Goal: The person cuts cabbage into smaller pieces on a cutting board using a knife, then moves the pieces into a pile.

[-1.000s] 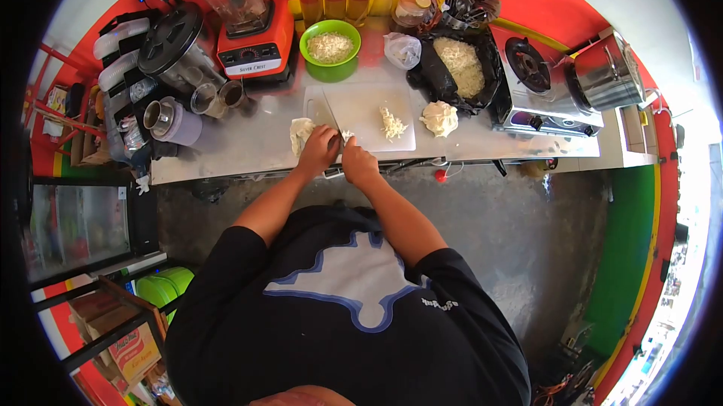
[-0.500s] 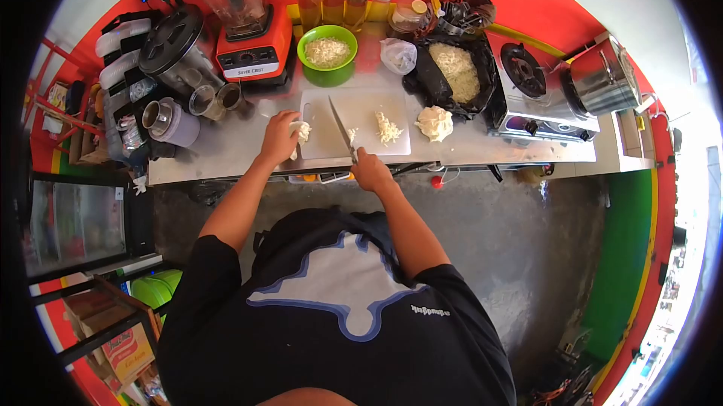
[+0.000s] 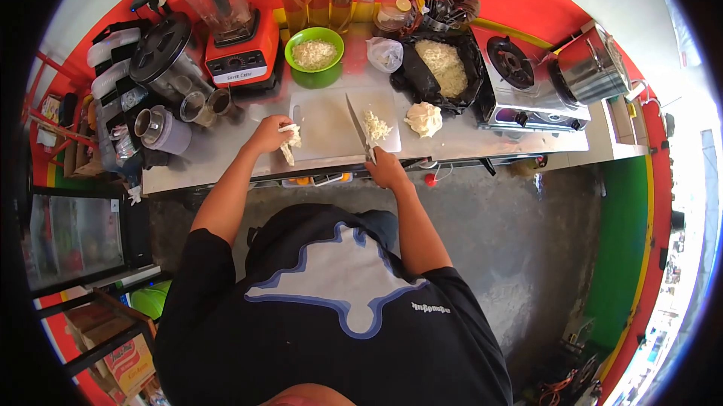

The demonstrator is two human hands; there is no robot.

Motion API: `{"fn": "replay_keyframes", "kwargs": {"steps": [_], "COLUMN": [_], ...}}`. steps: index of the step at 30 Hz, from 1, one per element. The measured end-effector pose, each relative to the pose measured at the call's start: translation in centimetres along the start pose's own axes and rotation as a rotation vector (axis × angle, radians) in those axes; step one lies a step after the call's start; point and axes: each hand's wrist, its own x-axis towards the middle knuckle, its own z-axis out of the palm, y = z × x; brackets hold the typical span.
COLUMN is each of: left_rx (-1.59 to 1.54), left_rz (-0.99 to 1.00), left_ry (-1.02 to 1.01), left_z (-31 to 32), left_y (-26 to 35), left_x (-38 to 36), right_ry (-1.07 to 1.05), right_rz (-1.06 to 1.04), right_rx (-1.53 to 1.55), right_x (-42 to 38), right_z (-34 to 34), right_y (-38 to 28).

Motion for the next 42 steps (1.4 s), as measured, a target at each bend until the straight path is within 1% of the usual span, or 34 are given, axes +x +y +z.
{"fn": "replay_keyframes", "kwargs": {"steps": [1, 3, 4, 6, 7, 9, 10, 12, 13, 14, 16, 17, 19, 21, 22, 23, 24, 25, 26, 27, 29, 30, 33, 35, 37, 39, 40, 42], "left_rx": [0.002, -0.1, -0.097, -0.12, -0.12, -0.24, -0.241, -0.392, -0.329, -0.333, -0.141, -0.148, -0.09, -0.032, 0.032, 0.096, 0.097, 0.098, 0.098, 0.099, 0.031, 0.032, 0.129, 0.078, 0.067, 0.056, 0.104, 0.152], "left_rz": [0.004, -0.065, -0.063, 0.009, 0.01, 0.076, 0.076, -0.026, 0.036, 0.035, -0.022, -0.077, -0.091, -0.105, -0.076, -0.047, -0.049, 0.076, 0.203, 0.202, 0.207, 0.205, 0.242, 0.12, 0.104, 0.088, 0.062, 0.039], "left_ry": [-0.002, -0.121, -0.123, -0.079, -0.08, 0.093, 0.087, 0.109, 0.18, 0.177, 0.158, 0.153, 0.161, 0.172, 0.191, 0.21, 0.211, 0.291, 0.371, 0.372, 0.225, 0.223, 0.179, 0.03, 0.014, -0.003, 0.031, 0.069], "left_z": [-0.2, -0.7, -1.0, -1.0, -0.4, 1.0, 1.8, 3.5, 4.4, 5.1, 5.4, 5.6, 6.2, 6.3, 6.3, 6.4, 6.5, 6.6, 6.6, 6.6, 6.6, 6.6, 6.2, 5.5, 5.6, 5.7, 5.8, 6.0], "left_y": [0.2, 1.0, 2.2, 4.7, 5.1, 5.8, 6.1, 6.1, 5.9, 5.6, 6.3, 6.7, 7.1, 7.3, 7.4, 7.5, 7.5, 7.7, 7.7, 7.6, 7.2, 7.2, 7.4, 8.2, 7.8, 7.9, 8.2, 8.8], "left_x": [0.6, 1.3, 1.3, 1.5, 1.8, 2.3, 2.3, 2.4, 2.2, 2.3, 1.5, 1.0, 0.5, 0.3, 0.1, 0.0, -0.2, -0.4, -0.5, -0.5, -0.6, -0.7, -1.3, -1.7, -1.7, -1.8, -1.9, -1.8], "right_ry": [0.005, 0.096, 0.099, 0.121, 0.123, 0.113, 0.113, 0.046, 0.044, 0.055, 0.061, 0.054, 0.046, 0.148, 0.147, 0.056, -0.033, -0.035, -0.016, 0.003, 0.014, 0.027, 0.018, 0.029, 0.042, -0.054, -0.053, -0.002], "right_rz": [0.002, 0.115, 0.116, 0.117, 0.118, 0.107, 0.113, 0.204, 0.207, 0.179, 0.158, 0.131, 0.108, -0.131, -0.13, -0.052, 0.022, 0.02, -0.019, -0.058, -0.084, -0.11, -0.088, -0.076, -0.064, 0.038, 0.039, -0.05], "right_rx": [0.002, 0.133, 0.135, 0.083, 0.084, 0.103, 0.105, 0.271, 0.269, 0.272, 0.277, 0.247, 0.221, 0.039, 0.042, 0.092, 0.14, 0.14, 0.072, 0.006, -0.018, -0.042, -0.052, -0.036, -0.021, 0.05, 0.052, 0.019], "right_x": [0.1, 0.2, -0.1, -0.7, -0.6, -0.7, -1.0, -1.5, -1.4, -1.4, -1.6, -1.4, -1.0, -0.8, -0.8, -0.8, -0.8, -0.6, -0.4, -0.3, 0.0, 0.1, 0.0, -0.2, -0.5, -0.7, -0.5, 0.1], "right_z": [0.3, 1.1, 0.6, -0.5, -0.6, -0.9, -1.2, -1.9, -1.9, -2.0, -1.6, -1.6, -1.0, -0.7, -0.8, -1.0, -1.2, -0.9, -0.7, -0.4, 0.1, 0.2, 0.1, 0.0, -0.6, -1.3, -0.9, 0.0], "right_y": [0.5, 1.4, 1.0, 0.4, 0.7, 0.5, 0.0, -0.9, -0.9, -1.0, -1.0, -1.0, -0.8, -1.5, -2.2, -2.9, -3.7, -3.9, -4.2, -4.4, -4.6, -4.8, -5.2, -5.4, -6.3, -7.1, -6.7, -6.0]}}
